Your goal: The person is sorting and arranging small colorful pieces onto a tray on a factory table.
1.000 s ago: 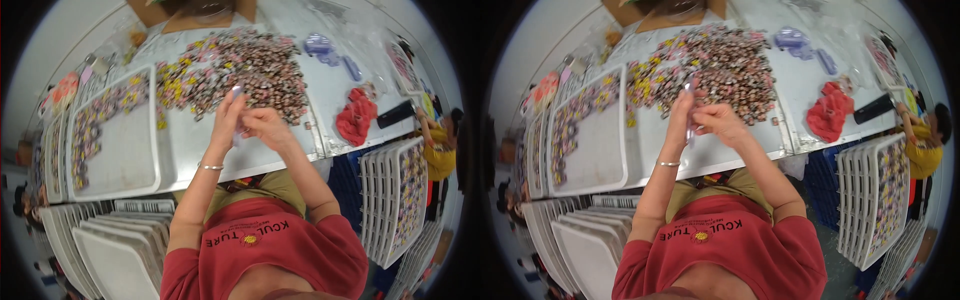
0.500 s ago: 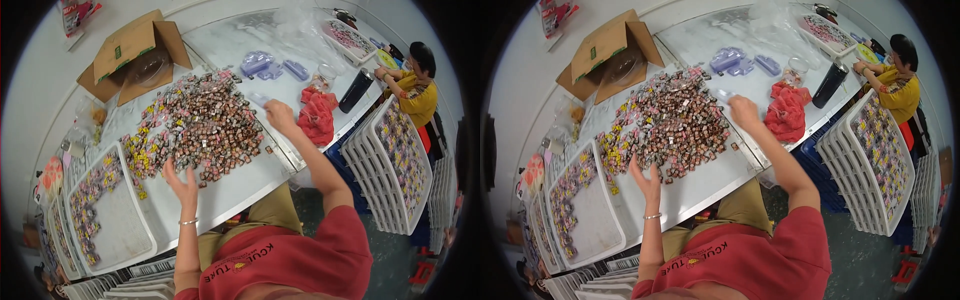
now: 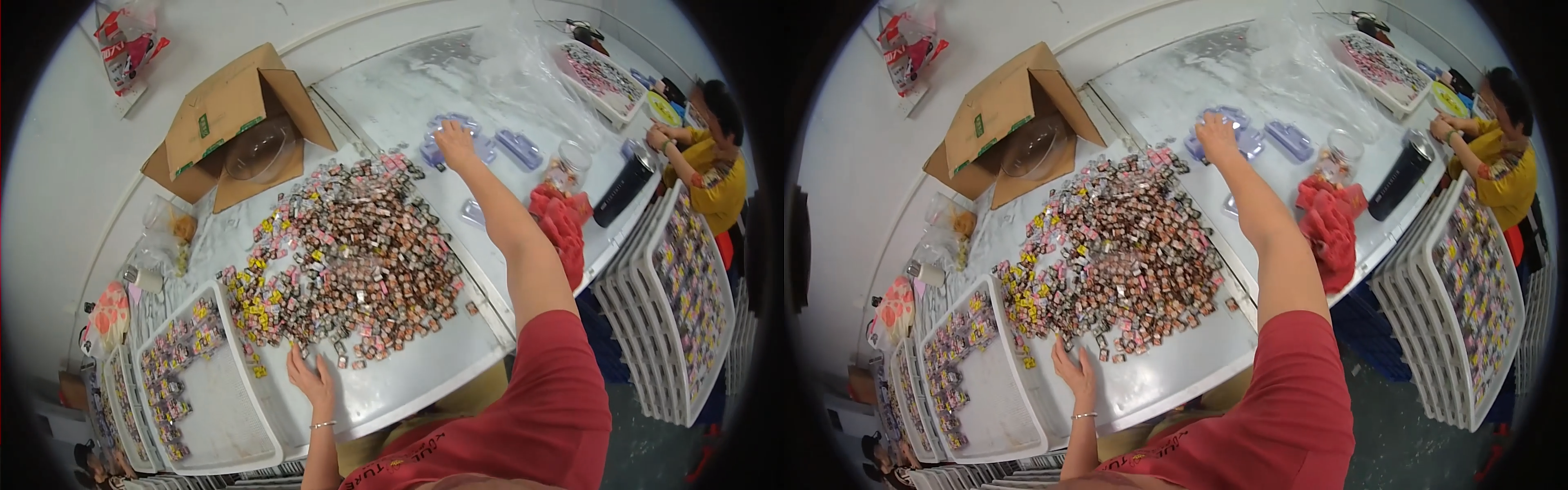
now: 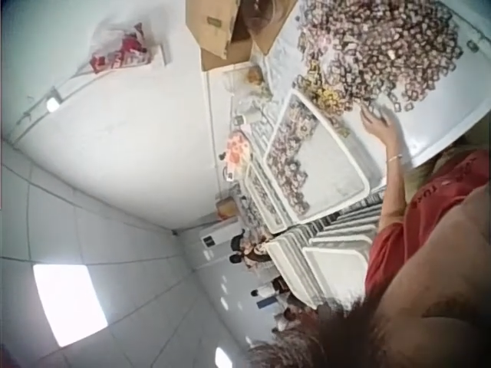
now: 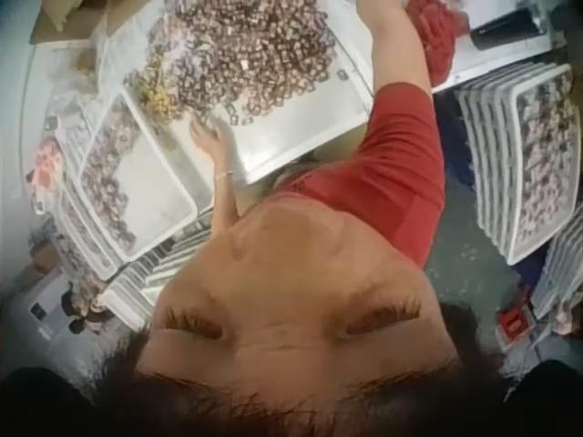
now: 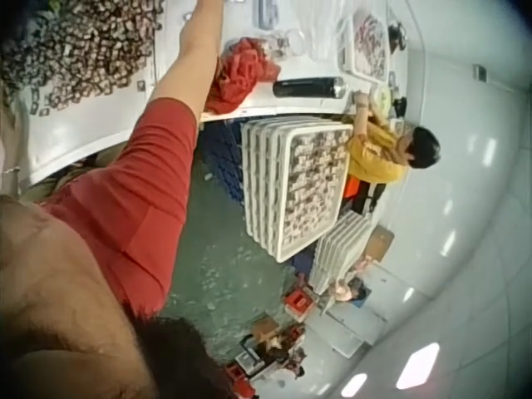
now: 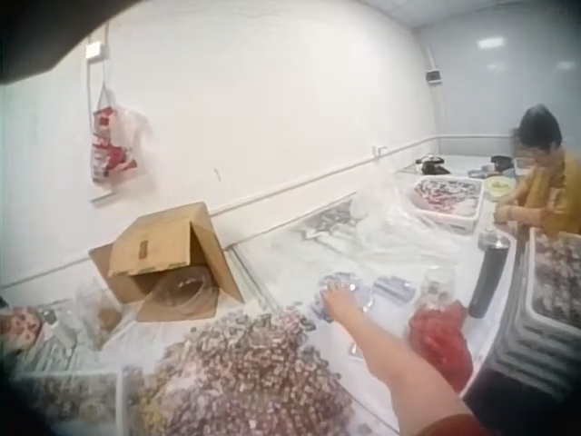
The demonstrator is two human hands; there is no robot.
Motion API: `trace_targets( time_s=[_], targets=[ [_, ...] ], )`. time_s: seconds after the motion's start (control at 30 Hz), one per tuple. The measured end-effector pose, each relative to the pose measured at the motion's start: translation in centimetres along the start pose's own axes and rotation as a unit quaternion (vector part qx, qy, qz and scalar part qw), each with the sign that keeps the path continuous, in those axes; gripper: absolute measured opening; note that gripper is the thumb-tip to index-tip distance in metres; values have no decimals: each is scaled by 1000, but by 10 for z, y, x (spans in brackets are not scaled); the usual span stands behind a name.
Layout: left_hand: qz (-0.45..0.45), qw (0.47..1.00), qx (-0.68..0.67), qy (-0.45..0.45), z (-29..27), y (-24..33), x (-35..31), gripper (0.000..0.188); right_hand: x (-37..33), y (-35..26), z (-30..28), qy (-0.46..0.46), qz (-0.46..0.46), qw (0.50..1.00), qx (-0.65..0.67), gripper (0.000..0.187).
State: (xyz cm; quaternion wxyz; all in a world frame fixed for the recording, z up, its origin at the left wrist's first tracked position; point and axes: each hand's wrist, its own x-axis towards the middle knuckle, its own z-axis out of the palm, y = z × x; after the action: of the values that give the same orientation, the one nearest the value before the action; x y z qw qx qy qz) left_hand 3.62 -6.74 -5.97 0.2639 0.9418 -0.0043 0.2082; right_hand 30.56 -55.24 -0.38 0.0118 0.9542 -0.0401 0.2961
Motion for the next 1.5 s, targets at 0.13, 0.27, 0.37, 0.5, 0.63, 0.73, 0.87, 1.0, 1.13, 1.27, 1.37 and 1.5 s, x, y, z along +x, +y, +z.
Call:
trace_targets(
  time_s=[0.13, 0.27, 0.37, 0.5, 0.63, 0.73, 0.87, 1.0, 1.13, 1.27, 1.37, 1.5],
  targets=[
    [10, 998, 46, -38, -3, 6, 4, 52, -2, 10, 38, -55, -54, 993, -88, 33],
    [18, 996, 72, -49, -3, 5, 6, 50, -4, 19, 45, 96, -139, 985, -45, 26],
    [15, 996, 72, -48, -4, 7, 8, 49, -4, 14, 24, -20, -162, 984, -78, 22],
    [30, 995, 84, -49, 1, 4, 6, 48, -2, 21, 14, 75, -155, 985, -21, 21],
    [40, 995, 85, -43, 4, 1, 5, 48, -12, 6, -64, 56, -55, 995, 54, 17],
    [34, 994, 90, -46, 0, 0, 2, 49, -55, -15, -139, 45, -76, 982, 168, 20],
    [47, 994, 95, -24, -1, -6, -2, 48, -125, -38, -192, -182, -51, 951, 243, 21],
    [54, 995, 77, -16, 5, -6, 5, 46, -183, -32, -159, -242, 1, 932, 268, 21],
    [56, 996, 70, -9, 8, -7, 4, 46, -184, -14, -142, -326, 115, 848, 401, 20],
    [49, 997, 56, -2, 9, -11, 2, 46, -187, -19, -143, -297, 87, 895, 320, 21],
    [45, 998, 54, -1, 6, -12, 1, 45, -186, -17, -145, -288, 39, 916, 277, 20],
    [54, 997, 54, 6, 9, -13, 0, 47, -178, -5, -144, -336, 104, 887, 299, 24]
  ],
)
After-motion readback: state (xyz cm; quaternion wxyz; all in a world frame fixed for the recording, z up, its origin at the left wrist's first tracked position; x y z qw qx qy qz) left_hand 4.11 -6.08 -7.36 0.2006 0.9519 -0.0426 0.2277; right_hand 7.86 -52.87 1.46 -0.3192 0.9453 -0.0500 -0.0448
